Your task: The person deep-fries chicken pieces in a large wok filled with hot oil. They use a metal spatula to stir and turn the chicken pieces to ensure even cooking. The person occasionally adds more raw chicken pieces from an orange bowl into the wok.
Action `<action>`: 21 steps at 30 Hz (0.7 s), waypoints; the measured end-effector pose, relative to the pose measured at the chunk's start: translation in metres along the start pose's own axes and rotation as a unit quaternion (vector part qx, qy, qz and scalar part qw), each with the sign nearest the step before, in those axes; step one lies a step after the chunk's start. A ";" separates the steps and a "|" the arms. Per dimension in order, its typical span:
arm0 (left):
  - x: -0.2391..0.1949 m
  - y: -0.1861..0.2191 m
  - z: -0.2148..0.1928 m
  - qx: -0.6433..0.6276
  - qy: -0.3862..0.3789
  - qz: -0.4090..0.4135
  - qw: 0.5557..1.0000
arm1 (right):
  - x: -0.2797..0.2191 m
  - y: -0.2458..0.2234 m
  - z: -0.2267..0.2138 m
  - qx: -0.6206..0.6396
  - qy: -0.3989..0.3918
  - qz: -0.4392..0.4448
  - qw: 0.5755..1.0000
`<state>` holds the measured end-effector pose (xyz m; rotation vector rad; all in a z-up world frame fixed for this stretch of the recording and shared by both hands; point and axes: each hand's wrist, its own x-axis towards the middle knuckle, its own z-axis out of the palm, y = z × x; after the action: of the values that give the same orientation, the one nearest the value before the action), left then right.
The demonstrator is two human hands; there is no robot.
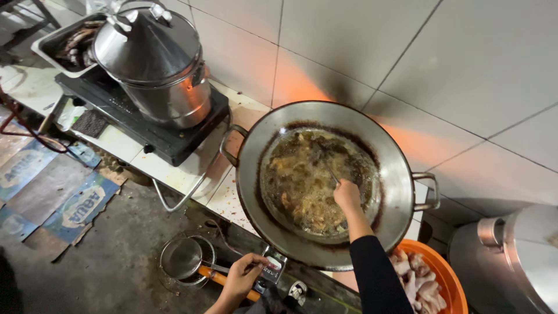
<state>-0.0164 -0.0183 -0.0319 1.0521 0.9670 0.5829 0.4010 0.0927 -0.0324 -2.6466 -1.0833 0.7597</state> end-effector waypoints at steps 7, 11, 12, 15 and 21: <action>-0.007 -0.003 -0.003 0.006 0.020 0.037 0.999 | 0.008 0.013 -0.009 -0.019 -0.040 -0.062 0.997; -0.003 -0.002 0.000 0.004 0.010 0.029 1.000 | -0.001 0.018 -0.015 0.005 -0.060 -0.072 0.996; -0.003 -0.002 0.002 -0.007 0.007 0.011 1.000 | -0.003 0.018 -0.015 0.016 -0.062 -0.072 0.995; 0.001 -0.001 0.006 -0.037 -0.022 0.025 0.999 | -0.008 0.021 -0.014 0.022 -0.071 -0.070 0.995; -0.003 0.012 0.011 -0.036 -0.045 0.021 0.998 | -0.016 0.028 -0.019 0.018 -0.065 -0.104 0.992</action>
<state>-0.0077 -0.0209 -0.0178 1.0276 0.8414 0.5964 0.4181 0.0620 -0.0203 -2.4334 -1.3396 0.9087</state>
